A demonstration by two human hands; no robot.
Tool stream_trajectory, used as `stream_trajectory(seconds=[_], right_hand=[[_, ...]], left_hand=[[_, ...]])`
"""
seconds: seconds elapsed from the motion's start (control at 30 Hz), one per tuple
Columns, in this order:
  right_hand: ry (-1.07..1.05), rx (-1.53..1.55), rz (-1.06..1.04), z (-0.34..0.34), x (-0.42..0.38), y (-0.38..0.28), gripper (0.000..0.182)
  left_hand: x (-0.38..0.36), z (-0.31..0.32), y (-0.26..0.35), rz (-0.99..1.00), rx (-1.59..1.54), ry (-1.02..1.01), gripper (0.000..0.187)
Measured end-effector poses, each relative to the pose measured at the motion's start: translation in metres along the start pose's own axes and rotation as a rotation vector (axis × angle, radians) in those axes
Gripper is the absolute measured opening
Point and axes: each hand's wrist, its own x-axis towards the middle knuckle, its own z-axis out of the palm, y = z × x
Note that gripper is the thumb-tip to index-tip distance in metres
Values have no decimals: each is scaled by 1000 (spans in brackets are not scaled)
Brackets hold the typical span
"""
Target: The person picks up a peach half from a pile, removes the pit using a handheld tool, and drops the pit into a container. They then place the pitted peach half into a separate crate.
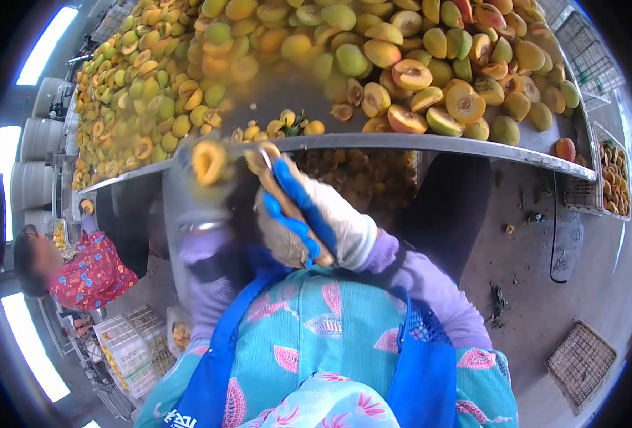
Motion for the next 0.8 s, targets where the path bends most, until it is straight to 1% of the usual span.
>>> stream_trajectory(seconds=[0.03, 0.07, 0.1, 0.13, 0.17, 0.23, 0.27, 0.3, 0.33, 0.37, 0.4, 0.43, 0.5, 0.53, 0.57, 0.6, 0.63, 0.67, 0.7, 0.77, 0.8], right_hand=[[99, -88, 3, -7, -9, -4, 51], [257, 9, -5, -24, -11, -8, 52], [422, 122, -4, -43, -14, -7, 52], [490, -4, -101, -50, -17, -4, 52], [500, -1, -103, -47, -20, -9, 52], [494, -79, -184, -29, -25, -21, 52], [538, -112, -242, -25, -29, -26, 52], [542, -109, -256, -18, -32, -31, 52], [629, -182, -306, -10, -36, -35, 53], [715, -257, -353, -7, -40, -38, 53], [629, -221, -386, -17, -43, -40, 52], [631, -209, -391, -19, -45, -40, 52], [683, -241, -419, -22, -43, -42, 51], [732, -290, -426, -25, -41, -42, 49], [726, -292, -420, -24, -38, -42, 49], [770, -420, -423, -22, -34, -42, 49], [814, -549, -428, -19, -31, -42, 50], [843, -616, -399, -10, -29, -42, 49], [843, -626, -406, -10, -25, -39, 49], [847, -696, -526, -12, -17, -37, 46], [868, -753, -542, -7, -17, -37, 42]], left_hand=[[8, -26, -4, 56, 345, 31, 25], [27, -38, -23, -403, 192, 18, 29], [27, -37, -18, -81, 576, 59, 31], [34, -27, 10, -89, 370, -44, 33], [44, -7, 48, -99, 158, -138, 36], [53, 45, 93, 136, -10, -367, 38], [65, 81, 100, 273, 208, -462, 40], [76, 110, 101, 411, 429, -554, 42], [82, 124, 103, 419, 423, -564, 42], [88, 136, 105, 442, 528, -648, 44], [90, 145, 104, 467, 637, -730, 46], [87, 146, 97, 470, 640, -743, 46], [84, 130, 76, 522, 623, -618, 47], [90, 121, 72, 400, 635, -714, 48], [97, 116, 60, 395, 639, -710, 48], [107, 116, 45, 397, 582, -710, 49], [112, 115, 42, 403, 522, -710, 51], [115, 115, 43, 359, 479, -638, 41], [118, 116, 38, 365, 474, -629, 41], [127, 116, 21, 449, 446, -534, 48], [128, 112, 15, 416, 525, -559, 49]])
